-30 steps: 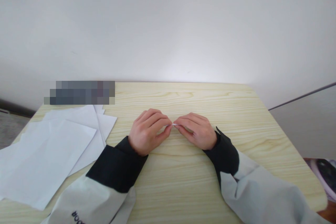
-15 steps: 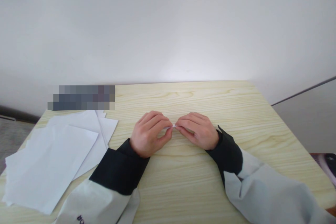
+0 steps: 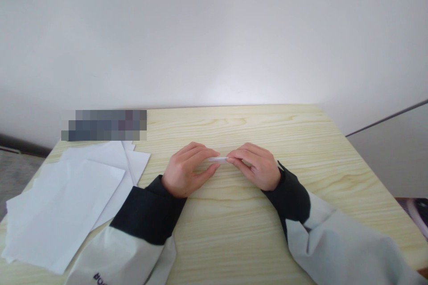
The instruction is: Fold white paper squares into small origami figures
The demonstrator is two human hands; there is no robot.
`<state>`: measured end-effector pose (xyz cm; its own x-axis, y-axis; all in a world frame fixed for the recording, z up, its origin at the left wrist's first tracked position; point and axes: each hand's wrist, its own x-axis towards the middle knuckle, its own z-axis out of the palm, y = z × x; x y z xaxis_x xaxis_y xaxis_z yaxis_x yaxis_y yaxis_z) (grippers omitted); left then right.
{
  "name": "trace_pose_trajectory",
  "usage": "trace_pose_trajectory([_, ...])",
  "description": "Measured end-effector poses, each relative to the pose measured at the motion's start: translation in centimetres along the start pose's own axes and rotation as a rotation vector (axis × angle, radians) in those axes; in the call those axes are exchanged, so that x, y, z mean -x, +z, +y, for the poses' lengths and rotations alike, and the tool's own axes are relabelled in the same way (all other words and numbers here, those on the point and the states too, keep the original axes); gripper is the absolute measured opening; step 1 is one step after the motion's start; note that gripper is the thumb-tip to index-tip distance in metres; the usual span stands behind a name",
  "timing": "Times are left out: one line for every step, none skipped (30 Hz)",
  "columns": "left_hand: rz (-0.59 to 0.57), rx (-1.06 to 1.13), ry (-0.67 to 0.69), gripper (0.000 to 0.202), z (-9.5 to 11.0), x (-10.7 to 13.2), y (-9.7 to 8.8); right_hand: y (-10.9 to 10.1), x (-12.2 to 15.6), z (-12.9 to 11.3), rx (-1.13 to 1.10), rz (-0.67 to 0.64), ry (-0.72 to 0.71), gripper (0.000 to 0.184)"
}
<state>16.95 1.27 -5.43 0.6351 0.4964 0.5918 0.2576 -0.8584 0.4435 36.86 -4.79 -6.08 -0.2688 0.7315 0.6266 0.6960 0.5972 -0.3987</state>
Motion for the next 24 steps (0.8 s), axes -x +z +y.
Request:
trace_pose_trajectory([-0.004, 0.008, 0.008, 0.012, -0.02, 0.05, 0.04, 0.04, -0.02, -0.02, -0.013, -0.001, 0.0, 0.006])
trace_pose_trajectory([-0.005, 0.018, 0.008, 0.011, -0.03, 0.09, 0.06, 0.07, -0.03, -0.02, -0.033, -0.006, 0.002, 0.006])
trace_pose_trajectory([-0.005, 0.031, -0.004, 0.009, 0.0, 0.11, 0.05, 0.09, -0.04, -0.02, -0.058, -0.01, 0.006, 0.005])
trace_pose_trajectory([-0.002, 0.045, -0.027, 0.008, 0.05, 0.11, 0.01, 0.09, -0.04, 0.0, -0.085, -0.016, 0.015, 0.005])
trace_pose_trajectory([-0.001, 0.059, -0.057, 0.008, 0.14, 0.11, -0.05, 0.09, -0.04, 0.01, -0.111, -0.021, 0.03, 0.006])
trace_pose_trajectory([-0.001, 0.071, -0.092, 0.009, 0.25, 0.09, -0.12, 0.09, -0.03, 0.01, -0.133, -0.025, 0.046, 0.006])
trace_pose_trajectory([-0.008, 0.081, -0.124, 0.009, 0.38, 0.06, -0.19, 0.08, -0.01, 0.01, -0.15, -0.028, 0.061, 0.006])
trace_pose_trajectory([-0.022, 0.088, -0.15, 0.009, 0.5, 0.04, -0.24, 0.08, 0.0, 0.0, -0.163, -0.029, 0.074, 0.006])
trace_pose_trajectory([-0.039, 0.092, -0.17, 0.009, 0.62, 0.03, -0.27, 0.07, 0.01, -0.01, -0.173, -0.031, 0.083, 0.007])
trace_pose_trajectory([-0.057, 0.095, -0.185, 0.01, 0.7, 0.04, -0.27, 0.06, 0.02, -0.03, -0.179, -0.033, 0.088, 0.007])
trace_pose_trajectory([-0.073, 0.099, -0.196, 0.012, 0.76, 0.06, -0.24, 0.06, 0.03, -0.04, -0.18, -0.034, 0.088, 0.007])
trace_pose_trajectory([-0.084, 0.103, -0.201, 0.015, 0.78, 0.1, -0.19, 0.05, 0.02, -0.04, -0.178, -0.035, 0.086, 0.007])
trace_pose_trajectory([-0.094, 0.105, -0.206, 0.016, 0.77, 0.15, -0.13, 0.05, 0.02, -0.04, -0.176, -0.035, 0.083, 0.007])
trace_pose_trajectory([-0.105, 0.109, -0.21, 0.016, 0.74, 0.22, -0.06, 0.04, 0.01, -0.03, -0.173, -0.036, 0.078, 0.007])
trace_pose_trajectory([-0.113, 0.113, -0.213, 0.015, 0.7, 0.28, 0.0, 0.03, 0.01, -0.02, -0.172, -0.039, 0.072, 0.007])
trace_pose_trajectory([-0.122, 0.115, -0.217, 0.013, 0.67, 0.33, 0.05, 0.01, 0.0, -0.02, -0.175, -0.042, 0.066, 0.007])
trace_pose_trajectory([-0.127, 0.114, -0.224, 0.013, 0.64, 0.37, 0.08, 0.0, 0.0, -0.02, -0.178, -0.043, 0.062, 0.007])
trace_pose_trajectory([-0.128, 0.113, -0.23, 0.013, 0.64, 0.38, 0.1, -0.02, -0.01, -0.04, -0.181, -0.044, 0.061, 0.007])
trace_pose_trajectory([-0.126, 0.109, -0.235, 0.013, 0.66, 0.37, 0.11, -0.04, -0.01, -0.07, -0.183, -0.044, 0.064, 0.007])
trace_pose_trajectory([-0.118, 0.103, -0.237, 0.014, 0.69, 0.34, 0.11, -0.06, 0.0, -0.11, -0.183, -0.043, 0.069, 0.008])
trace_pose_trajectory([-0.111, 0.095, -0.24, 0.014, 0.75, 0.3, 0.09, -0.08, 0.0, -0.16, -0.183, -0.042, 0.076, 0.008])
trace_pose_trajectory([-0.104, 0.09, -0.238, 0.014, 0.81, 0.24, 0.08, -0.1, 0.0, -0.2, -0.183, -0.043, 0.083, 0.009])
trace_pose_trajectory([-0.096, 0.088, -0.235, 0.013, 0.87, 0.19, 0.05, -0.11, 0.0, -0.24, -0.183, -0.045, 0.088, 0.01])
trace_pose_trajectory([-0.09, 0.088, -0.233, 0.013, 0.92, 0.15, 0.03, -0.12, 0.01, -0.27, -0.184, -0.047, 0.09, 0.011])
